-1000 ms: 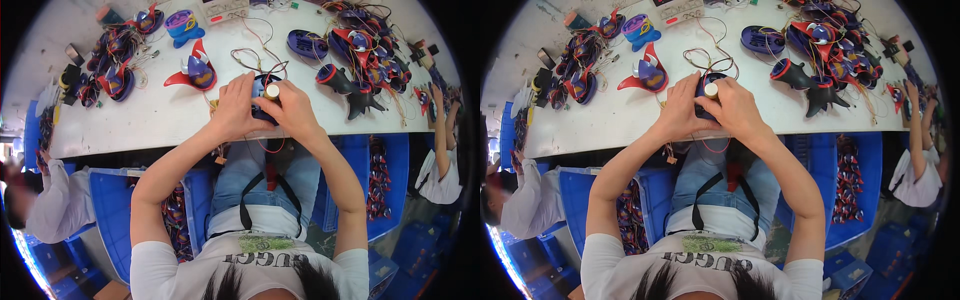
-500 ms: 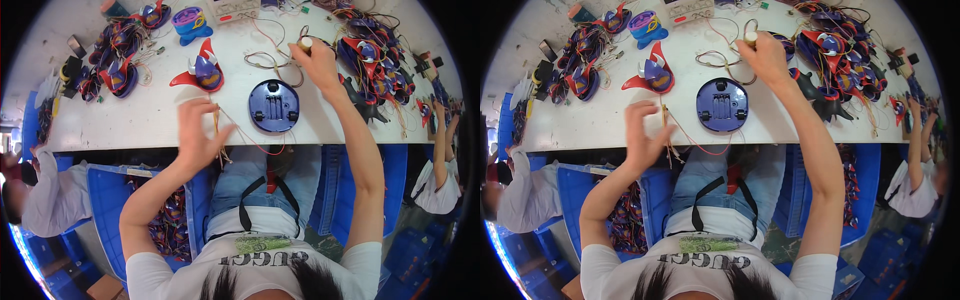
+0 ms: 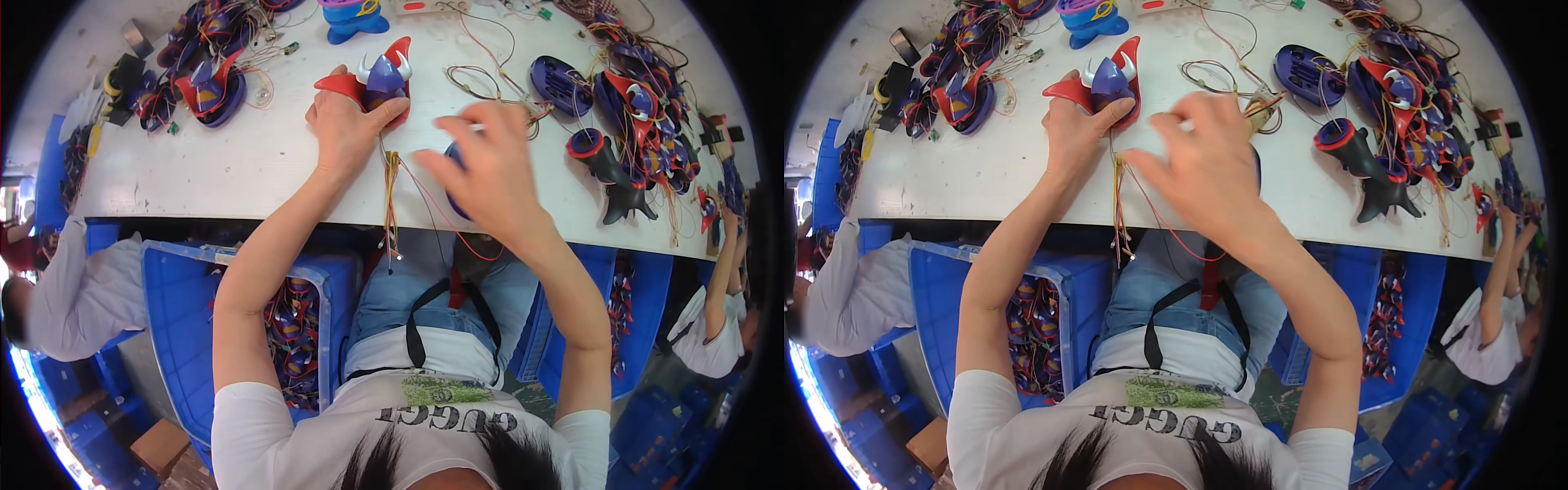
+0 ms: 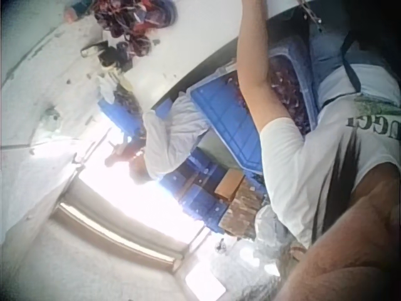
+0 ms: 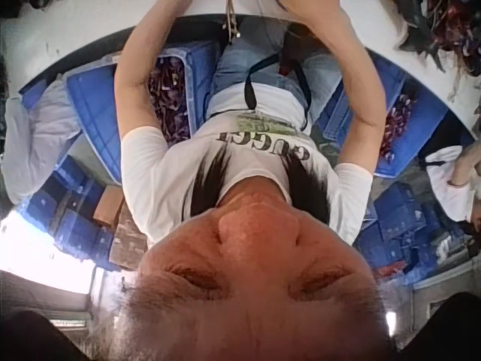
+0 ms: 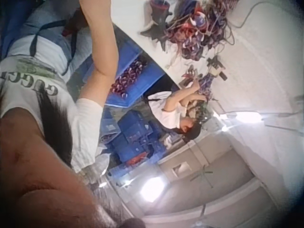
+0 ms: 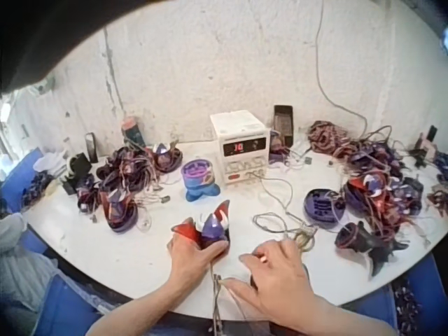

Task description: Assembling toy robots at a workbench by connecting wires and testing components using a fixture.

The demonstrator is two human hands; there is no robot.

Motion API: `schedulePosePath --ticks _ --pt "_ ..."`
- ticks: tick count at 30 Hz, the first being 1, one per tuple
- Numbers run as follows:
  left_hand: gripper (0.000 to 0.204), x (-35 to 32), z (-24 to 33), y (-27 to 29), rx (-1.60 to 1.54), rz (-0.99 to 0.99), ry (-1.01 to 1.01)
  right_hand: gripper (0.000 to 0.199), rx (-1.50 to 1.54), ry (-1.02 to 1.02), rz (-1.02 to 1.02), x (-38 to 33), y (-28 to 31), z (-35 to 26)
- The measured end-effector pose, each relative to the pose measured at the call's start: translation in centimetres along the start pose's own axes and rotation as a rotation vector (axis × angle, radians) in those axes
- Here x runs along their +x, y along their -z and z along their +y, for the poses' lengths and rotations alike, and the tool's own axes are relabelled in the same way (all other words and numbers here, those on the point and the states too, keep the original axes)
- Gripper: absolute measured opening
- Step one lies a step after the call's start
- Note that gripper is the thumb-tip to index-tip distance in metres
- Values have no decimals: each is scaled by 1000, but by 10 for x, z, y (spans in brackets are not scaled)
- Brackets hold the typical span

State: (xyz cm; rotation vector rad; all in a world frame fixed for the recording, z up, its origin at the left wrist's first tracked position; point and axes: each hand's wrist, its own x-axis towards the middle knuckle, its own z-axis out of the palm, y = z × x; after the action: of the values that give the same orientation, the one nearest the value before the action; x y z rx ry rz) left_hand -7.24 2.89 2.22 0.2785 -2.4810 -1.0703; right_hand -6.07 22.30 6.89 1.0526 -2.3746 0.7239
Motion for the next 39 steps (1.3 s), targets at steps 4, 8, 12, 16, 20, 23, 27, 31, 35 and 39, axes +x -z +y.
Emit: schedulePosePath --ticks 4,8,12,16,20,23,27,31,35,39 --pt "43 4 14 7 -41 -170 329 20 -230 -76 -712 32 -26 -24" --pt "38 -8 26 17 -644 -104 309 17 54 -203 -486 17 -3 -23" --pt "36 -38 32 25 -935 -246 316 11 379 -293 -157 -26 36 -13" --pt "43 -67 42 16 -1043 -546 257 17 279 -421 -26 -60 38 8" --pt "54 -81 50 -14 -734 -461 85 34 60 -474 83 -75 7 28" --pt "58 -84 52 -17 -566 -348 -111 45 228 -588 55 -75 4 31" --pt "55 -89 57 8 -905 -462 121 37 388 -540 90 -57 20 9" --pt "53 -103 63 48 -1320 -480 396 31 614 -642 55 -27 29 -34" --pt "49 -114 20 98 -1512 -210 322 30 919 -584 -64 -5 19 -65" --pt "29 -92 -90 182 -1205 173 286 31 843 -673 -43 -8 14 -61"
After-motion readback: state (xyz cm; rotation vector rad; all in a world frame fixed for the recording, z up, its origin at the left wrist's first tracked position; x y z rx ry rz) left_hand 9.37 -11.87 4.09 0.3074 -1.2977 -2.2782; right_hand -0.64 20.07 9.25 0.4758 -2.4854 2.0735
